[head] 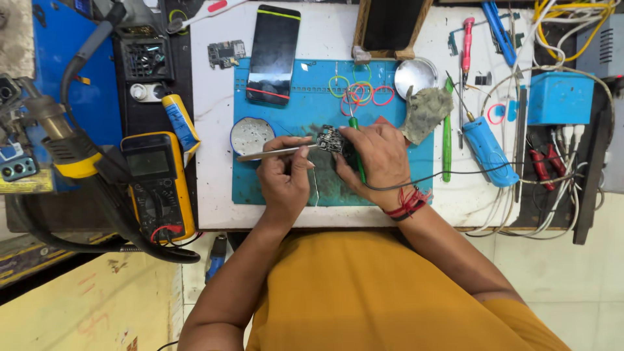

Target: The person uses a soldering iron and tweezers to work on a small circuit board, repeatedly applying heat to specific points while holding the board steady. The person occasionally repositions the board and adjusts the tool contact, continuing the soldering process throughout the clip.

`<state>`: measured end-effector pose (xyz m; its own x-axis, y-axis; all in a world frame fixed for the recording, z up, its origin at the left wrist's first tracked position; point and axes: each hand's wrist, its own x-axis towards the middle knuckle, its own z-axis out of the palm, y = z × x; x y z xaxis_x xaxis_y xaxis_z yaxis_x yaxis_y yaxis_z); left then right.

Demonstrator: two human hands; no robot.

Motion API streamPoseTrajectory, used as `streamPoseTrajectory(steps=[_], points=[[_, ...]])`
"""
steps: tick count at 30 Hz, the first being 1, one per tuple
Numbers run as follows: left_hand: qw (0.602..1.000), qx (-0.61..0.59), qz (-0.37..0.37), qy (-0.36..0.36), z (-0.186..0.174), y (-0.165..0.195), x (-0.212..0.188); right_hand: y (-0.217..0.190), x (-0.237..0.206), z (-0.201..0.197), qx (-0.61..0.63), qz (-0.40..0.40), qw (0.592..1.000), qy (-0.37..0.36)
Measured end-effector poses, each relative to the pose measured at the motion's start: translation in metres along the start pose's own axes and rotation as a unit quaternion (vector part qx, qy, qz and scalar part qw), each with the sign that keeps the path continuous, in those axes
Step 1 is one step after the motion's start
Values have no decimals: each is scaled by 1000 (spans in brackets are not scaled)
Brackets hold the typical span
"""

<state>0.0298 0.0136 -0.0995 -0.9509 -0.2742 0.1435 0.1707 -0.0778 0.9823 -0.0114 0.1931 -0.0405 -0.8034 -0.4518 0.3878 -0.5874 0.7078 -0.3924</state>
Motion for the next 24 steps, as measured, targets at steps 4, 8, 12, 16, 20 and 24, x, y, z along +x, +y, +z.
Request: streamPoseTrajectory(steps=[4,8,12,16,20,24], points=[[1000,-11,-19,-11,1,6,1,1,-8,1,-1,36,999,12],[999,-10,-44,-24,8,3,6,5,-27,5,262,151,950,78],[998,44,-31,-25,15,2,8,13,-47,10,346,218,906,109],[992,119,-9,-45,14,7,6,17,-62,11,377,283,874,115],[992,119,-15,-37,15,11,7,20,-64,15,359,257,890,112],[990,131,-20,-38,16,12,8,22,-61,15,351,252,896,103]])
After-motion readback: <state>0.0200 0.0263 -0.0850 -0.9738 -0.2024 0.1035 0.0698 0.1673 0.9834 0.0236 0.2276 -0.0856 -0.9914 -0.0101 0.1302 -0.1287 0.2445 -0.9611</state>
